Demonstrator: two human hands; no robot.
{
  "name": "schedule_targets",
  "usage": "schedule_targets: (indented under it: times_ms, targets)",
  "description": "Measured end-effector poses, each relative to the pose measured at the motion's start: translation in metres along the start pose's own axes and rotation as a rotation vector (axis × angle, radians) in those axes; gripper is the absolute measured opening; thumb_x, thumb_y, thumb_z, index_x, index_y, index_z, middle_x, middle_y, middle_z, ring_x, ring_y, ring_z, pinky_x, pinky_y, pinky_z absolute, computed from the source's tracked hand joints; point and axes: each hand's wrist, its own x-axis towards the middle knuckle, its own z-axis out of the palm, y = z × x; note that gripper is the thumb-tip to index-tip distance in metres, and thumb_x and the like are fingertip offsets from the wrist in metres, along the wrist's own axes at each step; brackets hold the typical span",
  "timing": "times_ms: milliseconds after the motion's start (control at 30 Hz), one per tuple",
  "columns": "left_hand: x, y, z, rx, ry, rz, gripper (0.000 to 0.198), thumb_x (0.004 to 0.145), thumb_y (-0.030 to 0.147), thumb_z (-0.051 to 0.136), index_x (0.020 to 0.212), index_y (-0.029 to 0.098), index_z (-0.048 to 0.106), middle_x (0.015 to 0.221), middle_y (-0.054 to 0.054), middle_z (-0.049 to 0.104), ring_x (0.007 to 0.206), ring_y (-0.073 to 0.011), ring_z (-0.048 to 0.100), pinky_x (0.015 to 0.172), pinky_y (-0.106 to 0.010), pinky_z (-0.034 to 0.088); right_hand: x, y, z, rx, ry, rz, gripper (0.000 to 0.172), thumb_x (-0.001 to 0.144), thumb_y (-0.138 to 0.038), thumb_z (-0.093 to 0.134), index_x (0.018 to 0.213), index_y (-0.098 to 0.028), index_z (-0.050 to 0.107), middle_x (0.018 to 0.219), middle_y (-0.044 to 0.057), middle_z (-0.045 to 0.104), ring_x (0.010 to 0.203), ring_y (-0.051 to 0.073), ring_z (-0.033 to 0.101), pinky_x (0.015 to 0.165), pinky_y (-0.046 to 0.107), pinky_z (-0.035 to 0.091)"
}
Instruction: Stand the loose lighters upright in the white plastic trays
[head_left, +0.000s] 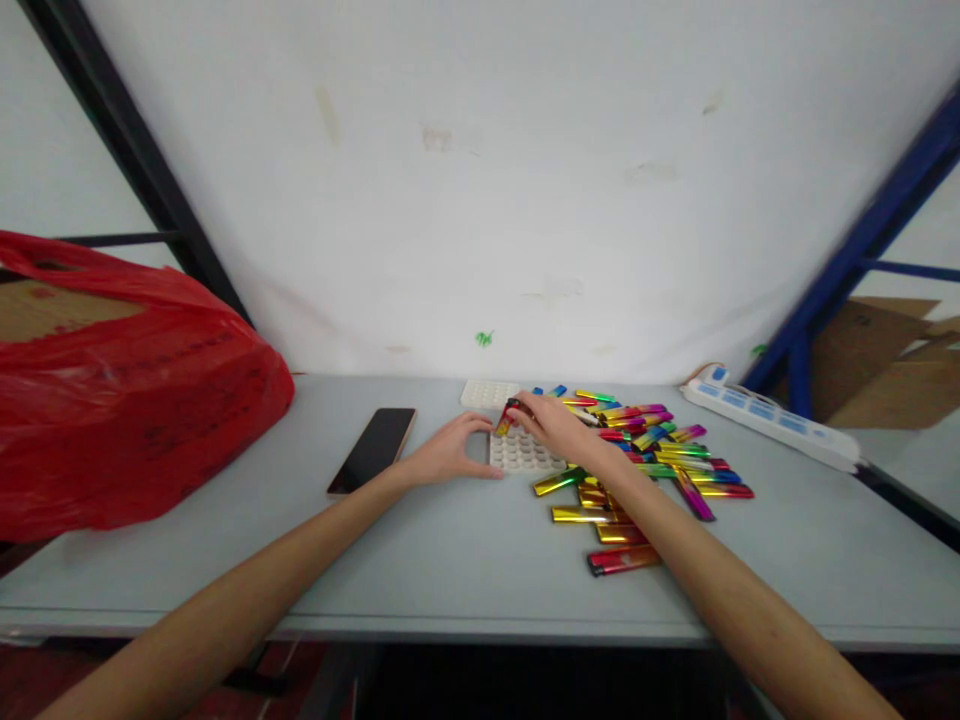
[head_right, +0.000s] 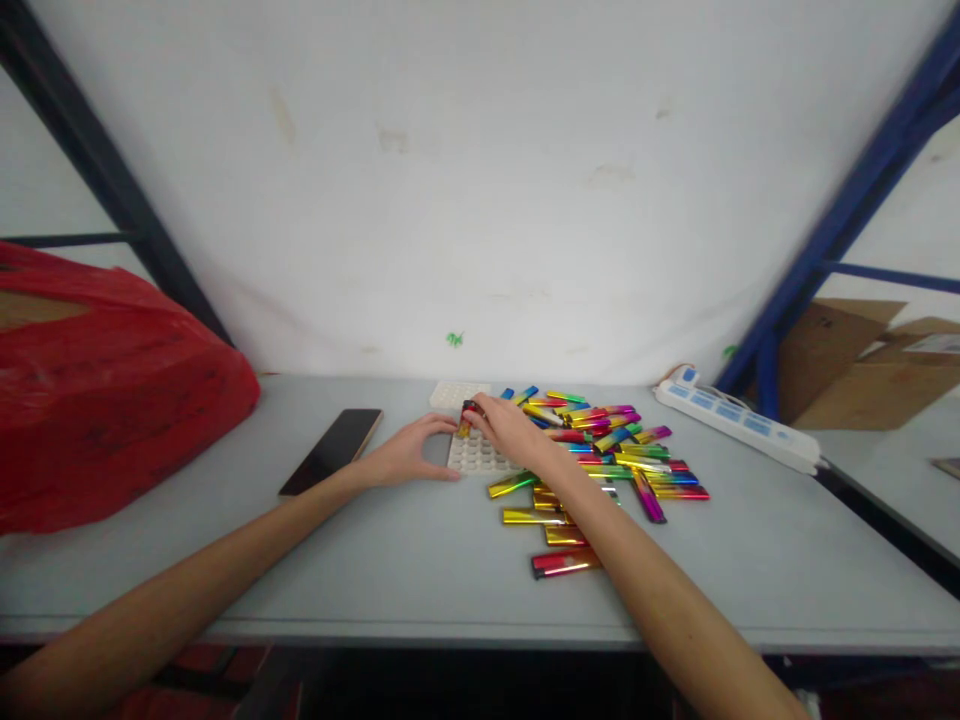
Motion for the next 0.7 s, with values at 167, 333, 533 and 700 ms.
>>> schedule_targets:
  times_ms: [167,333,533,700]
  targets:
    - [0.000,0.001,-0.001,0.001,-0.011,-0.007,0.071,0.064,0.059,0.089,0.121,0.022,0.069,0.136,-0.010,0.062,0.129,-0.0319,0.057,0.117,-0.045,0.042,0.006,-0.002,0.005,-0.058,-0.014,-0.042,0.019,0.108,-0.032,0.047,0.105,-0.017,0.059,0.101,0.010,0.071,0.091,0.021,0.066,0.081,0.030,0.044]
    - [0.001,0.003,-0.002,-0.010,-0.021,-0.013,0.074,0.064,0.061,0.088,0.124,0.023,0.069,0.136,-0.010,0.061,0.129,-0.0323,0.058,0.117,-0.046,0.042,0.007,-0.006,0.007,-0.054,-0.044,-0.061,0.022,0.108,-0.033,0.046,0.106,-0.016,0.061,0.102,0.011,0.072,0.094,0.020,0.067,0.083,0.029,0.045]
    - [0.000,0.006,-0.004,-0.008,-0.032,-0.004,0.073,0.066,0.061,0.087,0.126,0.023,0.068,0.138,-0.010,0.061,0.130,-0.0322,0.057,0.118,-0.045,0.041,0.008,-0.016,0.004,-0.133,-0.057,0.029,0.033,0.108,-0.044,0.046,0.113,-0.017,0.064,0.101,0.011,0.074,0.092,0.021,0.068,0.080,0.029,0.044]
    - [-0.001,0.008,-0.006,0.013,-0.042,0.001,0.073,0.068,0.063,0.085,0.125,0.021,0.067,0.139,-0.011,0.060,0.131,-0.0317,0.056,0.119,-0.046,0.040,-0.005,0.008,-0.031,-0.146,0.122,0.166,0.039,0.108,-0.047,0.041,0.104,-0.017,0.066,0.084,0.007,0.071,0.079,0.020,0.065,0.077,0.030,0.043]
